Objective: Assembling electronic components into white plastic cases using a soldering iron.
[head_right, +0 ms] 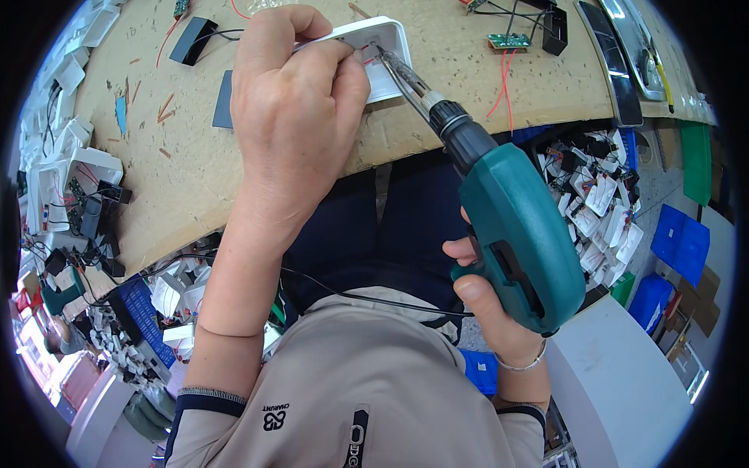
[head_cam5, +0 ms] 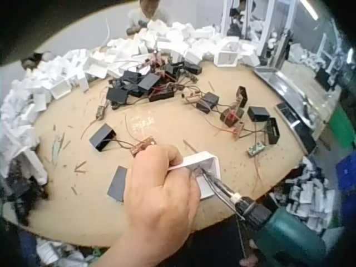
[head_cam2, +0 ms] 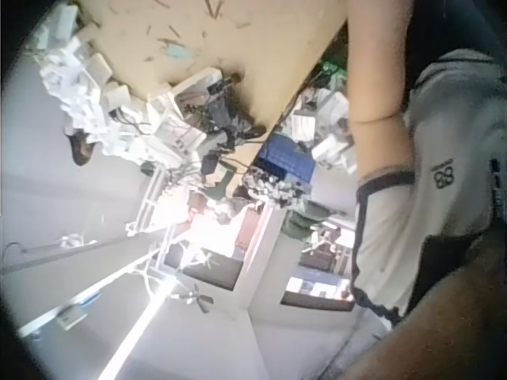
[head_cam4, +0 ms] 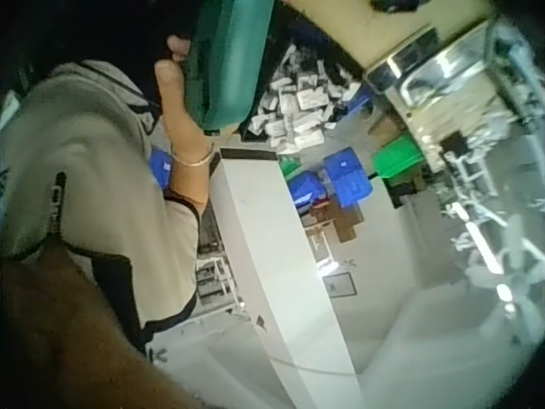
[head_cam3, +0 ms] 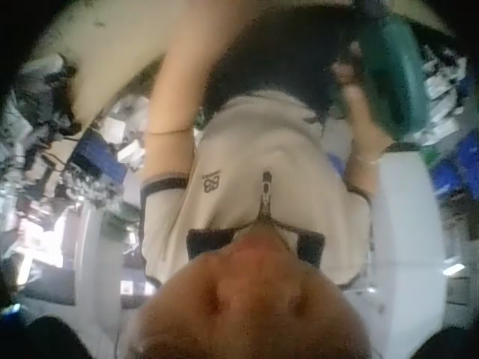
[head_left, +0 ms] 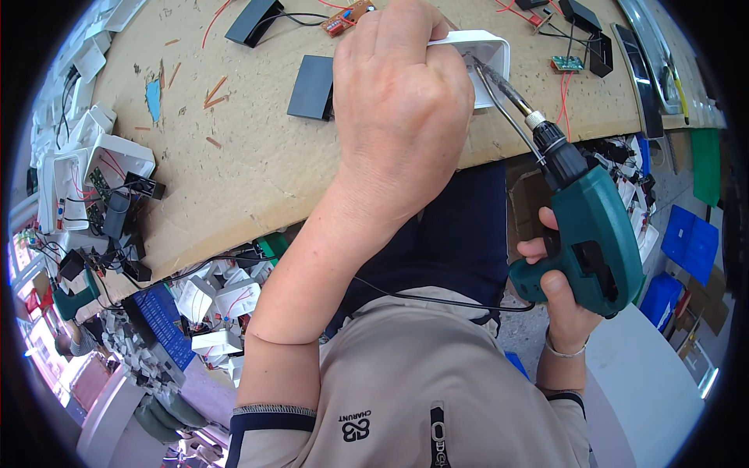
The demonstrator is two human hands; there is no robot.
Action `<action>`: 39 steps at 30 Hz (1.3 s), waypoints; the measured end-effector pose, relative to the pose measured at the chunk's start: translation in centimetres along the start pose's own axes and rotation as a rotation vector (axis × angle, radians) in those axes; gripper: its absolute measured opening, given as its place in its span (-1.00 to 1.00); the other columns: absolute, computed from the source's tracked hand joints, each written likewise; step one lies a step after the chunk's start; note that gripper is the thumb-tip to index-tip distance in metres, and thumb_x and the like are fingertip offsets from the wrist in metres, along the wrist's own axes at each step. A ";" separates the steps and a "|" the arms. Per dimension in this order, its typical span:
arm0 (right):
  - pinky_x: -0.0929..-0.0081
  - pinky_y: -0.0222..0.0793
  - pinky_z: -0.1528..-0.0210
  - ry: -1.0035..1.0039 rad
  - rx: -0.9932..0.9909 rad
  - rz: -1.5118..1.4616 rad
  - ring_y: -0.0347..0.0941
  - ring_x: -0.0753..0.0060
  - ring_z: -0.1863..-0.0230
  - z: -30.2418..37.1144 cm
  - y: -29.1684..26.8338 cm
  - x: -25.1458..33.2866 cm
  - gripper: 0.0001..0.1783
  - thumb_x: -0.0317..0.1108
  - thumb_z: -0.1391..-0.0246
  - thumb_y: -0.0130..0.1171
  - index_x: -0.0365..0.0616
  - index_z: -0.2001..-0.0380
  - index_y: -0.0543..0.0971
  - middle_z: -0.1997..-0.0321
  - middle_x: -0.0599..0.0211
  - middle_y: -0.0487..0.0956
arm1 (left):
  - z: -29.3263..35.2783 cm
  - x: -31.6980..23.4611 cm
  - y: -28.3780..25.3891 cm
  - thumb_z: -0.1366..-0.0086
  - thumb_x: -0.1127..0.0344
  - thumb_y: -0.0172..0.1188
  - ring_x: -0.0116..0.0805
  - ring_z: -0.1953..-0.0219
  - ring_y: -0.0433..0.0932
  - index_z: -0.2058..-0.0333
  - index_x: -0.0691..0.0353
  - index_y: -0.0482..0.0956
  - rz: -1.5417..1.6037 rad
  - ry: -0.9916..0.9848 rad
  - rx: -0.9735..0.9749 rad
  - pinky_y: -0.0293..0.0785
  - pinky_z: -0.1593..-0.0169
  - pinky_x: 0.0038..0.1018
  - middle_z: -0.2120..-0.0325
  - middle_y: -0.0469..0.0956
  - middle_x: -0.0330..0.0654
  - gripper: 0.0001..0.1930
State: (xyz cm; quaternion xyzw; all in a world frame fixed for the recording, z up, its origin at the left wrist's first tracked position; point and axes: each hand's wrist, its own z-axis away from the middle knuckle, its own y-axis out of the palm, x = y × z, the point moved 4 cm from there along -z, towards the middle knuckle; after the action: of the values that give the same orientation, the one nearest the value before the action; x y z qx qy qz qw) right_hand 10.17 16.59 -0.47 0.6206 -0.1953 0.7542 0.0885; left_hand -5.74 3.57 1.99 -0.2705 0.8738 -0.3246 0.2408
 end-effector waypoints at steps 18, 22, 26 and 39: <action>0.60 0.40 0.41 -0.114 0.062 -0.601 0.41 0.42 0.37 0.8 -1.9 -0.4 -0.24 -0.06 0.13 0.22 -0.34 -0.02 0.19 0.03 0.01 0.36 | 1.6 1.8 1.7 0.19 0.48 0.14 -0.17 0.35 0.33 0.62 0.30 0.40 0.155 -0.090 -0.031 0.16 0.27 -0.28 0.45 0.34 -0.12 -0.90; 0.60 0.22 0.43 -0.087 0.225 -1.150 0.22 0.54 0.46 0.4 -2.5 -0.7 -0.32 -0.27 0.10 0.22 -0.30 -0.03 0.15 0.03 0.20 0.32 | 1.9 1.8 1.1 0.23 0.40 0.25 -0.09 0.25 0.35 0.51 0.29 0.47 0.235 -0.061 -0.062 0.23 0.14 -0.22 0.33 0.37 -0.02 -0.77; 0.64 0.17 0.43 0.045 0.345 -1.479 0.21 0.58 0.47 0.3 -2.2 -0.1 -0.35 -0.42 0.19 0.28 -0.27 0.03 0.20 0.06 0.33 0.34 | 2.3 1.3 -1.3 0.24 0.39 0.24 0.01 0.17 0.29 0.29 0.30 0.36 0.189 -0.061 -0.016 0.19 0.10 -0.21 0.21 0.28 0.05 -0.56; 0.66 0.18 0.53 -0.176 0.614 -0.990 0.16 0.56 0.53 -4.4 -3.6 8.8 -0.41 -0.39 0.01 0.12 -0.37 0.00 0.08 0.10 0.18 0.26 | 4.3 3.3 -3.0 0.08 0.54 0.04 -0.04 0.35 0.35 0.19 0.29 0.27 0.397 -0.251 -0.046 0.31 0.33 -0.29 0.37 0.27 0.04 -0.62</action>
State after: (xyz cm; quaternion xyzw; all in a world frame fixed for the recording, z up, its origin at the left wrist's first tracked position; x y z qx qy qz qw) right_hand 5.66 20.65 8.08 0.6954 0.3386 0.5907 0.2298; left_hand -4.68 -2.29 0.39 -0.1371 0.8802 -0.2147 0.4004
